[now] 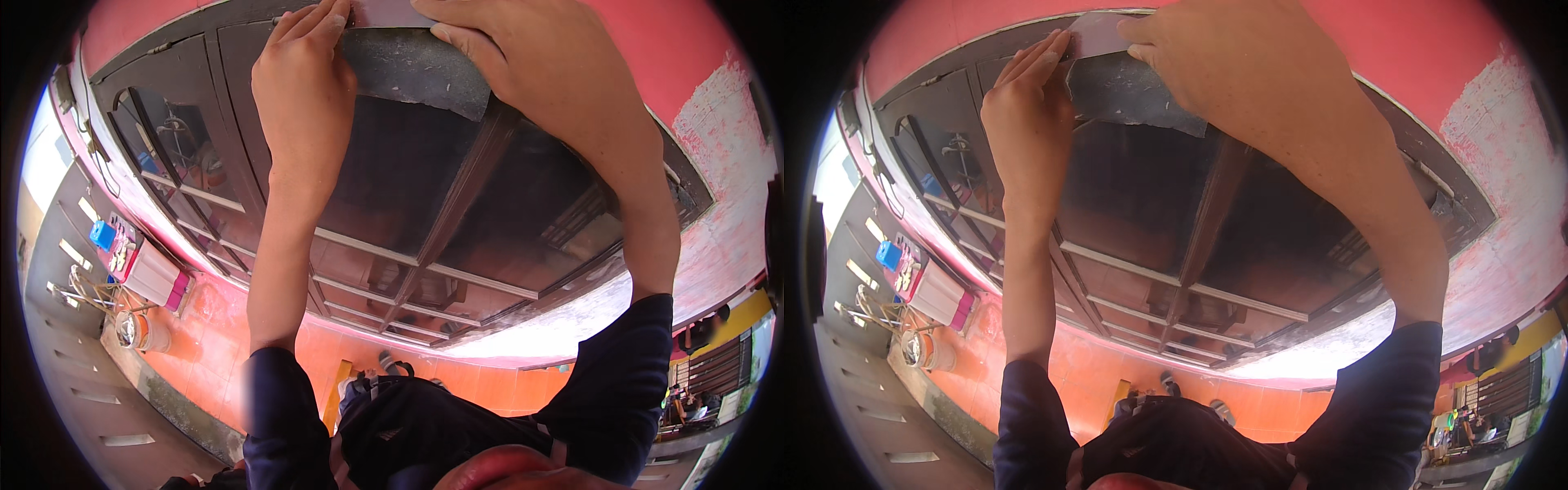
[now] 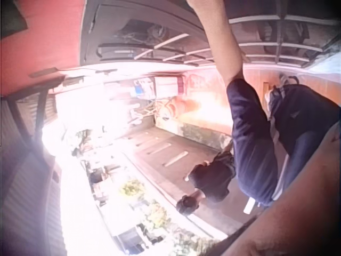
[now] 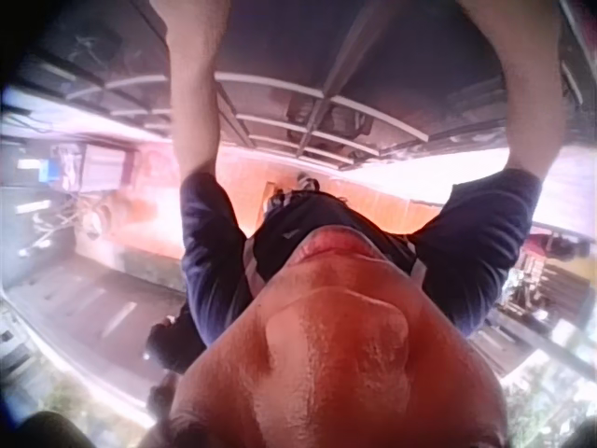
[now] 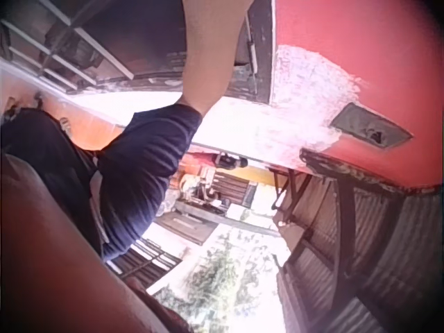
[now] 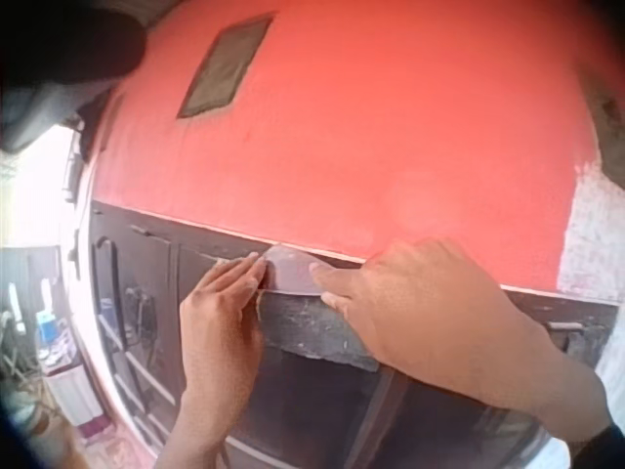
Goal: The person uses a metal scraper to remove old paint or residue from a dark metal door frame. They repeatedly scrape along the top and side edges, occasionally wiping the blade on their clothing to clear debris.
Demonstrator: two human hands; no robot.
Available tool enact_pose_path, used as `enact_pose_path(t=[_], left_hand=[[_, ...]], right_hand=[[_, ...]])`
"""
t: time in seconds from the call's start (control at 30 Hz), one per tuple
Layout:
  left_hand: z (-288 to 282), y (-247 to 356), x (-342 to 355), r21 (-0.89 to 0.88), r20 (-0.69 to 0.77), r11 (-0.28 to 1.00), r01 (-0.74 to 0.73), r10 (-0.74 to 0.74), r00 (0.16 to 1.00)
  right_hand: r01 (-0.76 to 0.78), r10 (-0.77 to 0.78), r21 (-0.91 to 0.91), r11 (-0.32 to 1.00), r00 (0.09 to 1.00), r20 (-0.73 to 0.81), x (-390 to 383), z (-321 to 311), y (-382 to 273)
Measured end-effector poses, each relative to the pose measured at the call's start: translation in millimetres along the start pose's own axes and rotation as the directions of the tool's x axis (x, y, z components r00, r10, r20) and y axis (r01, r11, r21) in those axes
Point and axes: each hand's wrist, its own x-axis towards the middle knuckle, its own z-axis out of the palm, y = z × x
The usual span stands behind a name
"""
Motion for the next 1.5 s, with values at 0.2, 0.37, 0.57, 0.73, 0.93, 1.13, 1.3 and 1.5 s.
enact_pose_path(t=[0.2,0.37,0.57,0.73,0.93,1.13,1.3,1.5], left_hand=[[0,16,0,-0.012,0.053,0.998,-0.057,0.057,0.997],[3,30,5,-0.071,0.061,0.995,-0.065,0.070,0.996],[2,17,6,-0.025,0.091,1.000,-0.017,0.019,0.996],[-1,8,8,-0.069,0.090,0.998,-0.011,0.017,0.996],[-2,7,9,-0.134,0.077,0.991,-0.024,0.034,0.996],[0,2,9,-0.122,0.062,0.992,-0.018,0.026,0.998],[-7,-11,14,-0.080,0.048,0.997,0.016,-0.012,0.999],[-2,-17,5,-0.135,0.086,0.990,0.035,-0.023,0.996]], right_hand=[[-0.064,0.069,0.079,0.995,0.996,-0.062,-25,0,4],[-0.044,0.056,0.058,0.997,0.973,-0.226,-35,9,12],[-0.067,0.078,0.093,0.993,0.990,-0.115,-21,9,10],[-0.076,0.087,0.098,0.992,0.990,-0.113,-7,6,-1],[-0.110,0.123,0.122,0.986,0.987,-0.108,-18,3,-3],[-0.129,0.137,0.098,0.987,0.986,-0.091,-9,2,-3],[-0.063,0.078,0.178,0.982,0.994,-0.079,12,9,-10],[-0.062,0.076,0.091,0.994,0.986,-0.149,7,7,-18]])
